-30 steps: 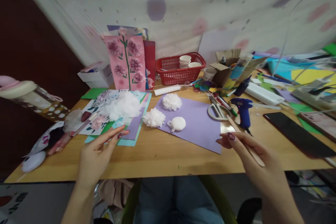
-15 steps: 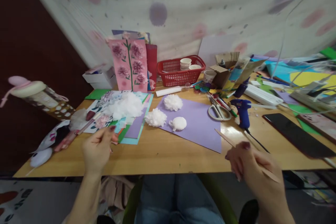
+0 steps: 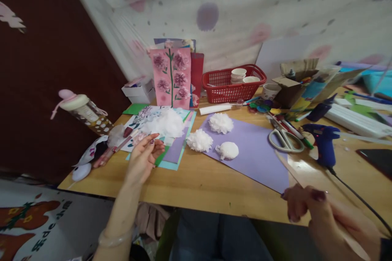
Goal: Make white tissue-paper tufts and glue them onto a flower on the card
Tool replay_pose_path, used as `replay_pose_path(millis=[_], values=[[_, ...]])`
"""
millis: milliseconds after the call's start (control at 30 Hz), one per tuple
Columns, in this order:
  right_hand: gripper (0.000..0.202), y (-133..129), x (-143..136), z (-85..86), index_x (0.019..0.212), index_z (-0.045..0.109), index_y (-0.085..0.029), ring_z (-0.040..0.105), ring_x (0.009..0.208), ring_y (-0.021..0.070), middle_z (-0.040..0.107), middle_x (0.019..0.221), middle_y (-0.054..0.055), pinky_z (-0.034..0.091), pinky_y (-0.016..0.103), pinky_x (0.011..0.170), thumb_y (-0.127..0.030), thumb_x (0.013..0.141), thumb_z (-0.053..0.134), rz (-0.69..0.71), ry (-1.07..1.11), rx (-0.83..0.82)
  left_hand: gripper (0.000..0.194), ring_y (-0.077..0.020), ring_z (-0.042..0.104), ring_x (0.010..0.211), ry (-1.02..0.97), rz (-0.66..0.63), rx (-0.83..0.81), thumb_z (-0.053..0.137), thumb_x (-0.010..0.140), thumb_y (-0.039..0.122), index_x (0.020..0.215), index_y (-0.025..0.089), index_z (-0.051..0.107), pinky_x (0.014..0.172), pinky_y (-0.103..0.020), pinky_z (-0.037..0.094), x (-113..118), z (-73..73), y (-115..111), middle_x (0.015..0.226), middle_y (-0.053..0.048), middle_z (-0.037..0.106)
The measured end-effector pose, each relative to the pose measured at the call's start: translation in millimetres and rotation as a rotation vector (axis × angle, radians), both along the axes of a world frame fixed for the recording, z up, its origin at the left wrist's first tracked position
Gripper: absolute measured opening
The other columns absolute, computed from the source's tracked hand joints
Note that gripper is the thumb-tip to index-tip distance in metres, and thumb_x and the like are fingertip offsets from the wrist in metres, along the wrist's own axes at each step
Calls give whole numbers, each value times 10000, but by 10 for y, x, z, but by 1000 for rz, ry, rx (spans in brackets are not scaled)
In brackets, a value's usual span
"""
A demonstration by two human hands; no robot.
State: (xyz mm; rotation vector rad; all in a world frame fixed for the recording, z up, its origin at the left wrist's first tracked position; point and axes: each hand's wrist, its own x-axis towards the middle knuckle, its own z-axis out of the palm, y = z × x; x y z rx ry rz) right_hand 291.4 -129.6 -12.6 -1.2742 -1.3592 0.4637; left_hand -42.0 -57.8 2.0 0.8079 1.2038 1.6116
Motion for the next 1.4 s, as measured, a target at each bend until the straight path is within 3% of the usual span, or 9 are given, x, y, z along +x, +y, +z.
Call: replay_pose_path(millis=[133, 267, 367, 500, 900, 1000, 1100, 1200, 1400], values=[[192, 79, -325, 9, 923, 653, -224, 681, 858, 200, 721, 916, 57, 533, 292, 765, -357, 932, 513, 106, -87, 23, 217, -83, 660, 585, -177, -64, -36, 727, 712, 146, 903, 131, 624, 575, -152, 558, 354, 53, -123, 677, 3, 671], [286, 181, -859, 38, 1194, 526, -212, 686, 942, 206, 681, 1121, 115, 587, 316, 717, -352, 953, 462, 328, 46, 2, 191, -106, 687, 626, -272, -258, -22, 749, 749, 212, 888, 134, 642, 611, -168, 571, 781, 149, -344, 702, -13, 699], [242, 227, -1081, 33, 1058, 577, -185, 702, 715, 174, 726, 871, 82, 557, 257, 575, -357, 963, 435, 310, -36, -14, 146, -150, 712, 741, -298, -417, -32, 682, 830, 260, 910, 139, 659, 663, -200, 573, 996, 176, -498, 794, -57, 728], [367, 241, -1046, -11, 757, 571, -178, 513, 360, 95, 572, 475, -23, 377, 189, 382, -397, 987, 386, 208, -174, 59, 142, -184, 704, 920, -278, -582, -34, 622, 880, 251, 979, 158, 667, 814, -255, 563, 1004, 189, -600, 989, -94, 737], [476, 231, -835, 60, 644, 580, -165, 386, 336, 76, 496, 430, -34, 233, 256, 405, -322, 1008, 316, 585, -523, 288, 165, -176, 737, 684, 40, -807, -229, 627, 863, 307, 949, 169, 657, 571, -214, 585, 792, 423, -542, 817, -82, 771], [486, 234, -729, 107, 560, 541, -181, 359, 326, 73, 453, 393, -43, 223, 263, 398, -306, 999, 375, 553, -584, 330, 187, -183, 735, 646, 120, -708, -230, 676, 813, 317, 900, 151, 677, 535, -204, 578, 699, 398, -518, 762, -90, 770], [531, 235, -471, 169, 486, 470, -199, 353, 316, 78, 408, 358, -43, 246, 264, 392, -313, 999, 395, 341, -613, 363, 235, -149, 711, 543, 121, -311, -168, 777, 692, 282, 865, 150, 688, 503, -166, 566, 445, 353, -429, 658, -44, 756], [464, 241, -176, 211, 533, 477, -200, 425, 319, 73, 449, 381, -46, 316, 225, 385, -283, 985, 415, 222, -526, 244, 327, -125, 683, 477, 18, -72, -157, 863, 535, 245, 789, 145, 683, 459, -133, 547, 220, 308, -340, 587, -9, 733], [225, 272, -32, 113, 1061, 602, -216, 713, 599, 118, 735, 709, 1, 573, 203, 608, -182, 978, 396, 270, -256, 67, 369, -136, 713, 570, -86, -109, -180, 897, 502, 248, 787, 131, 693, 532, -139, 576, 292, 252, -315, 649, -35, 751]])
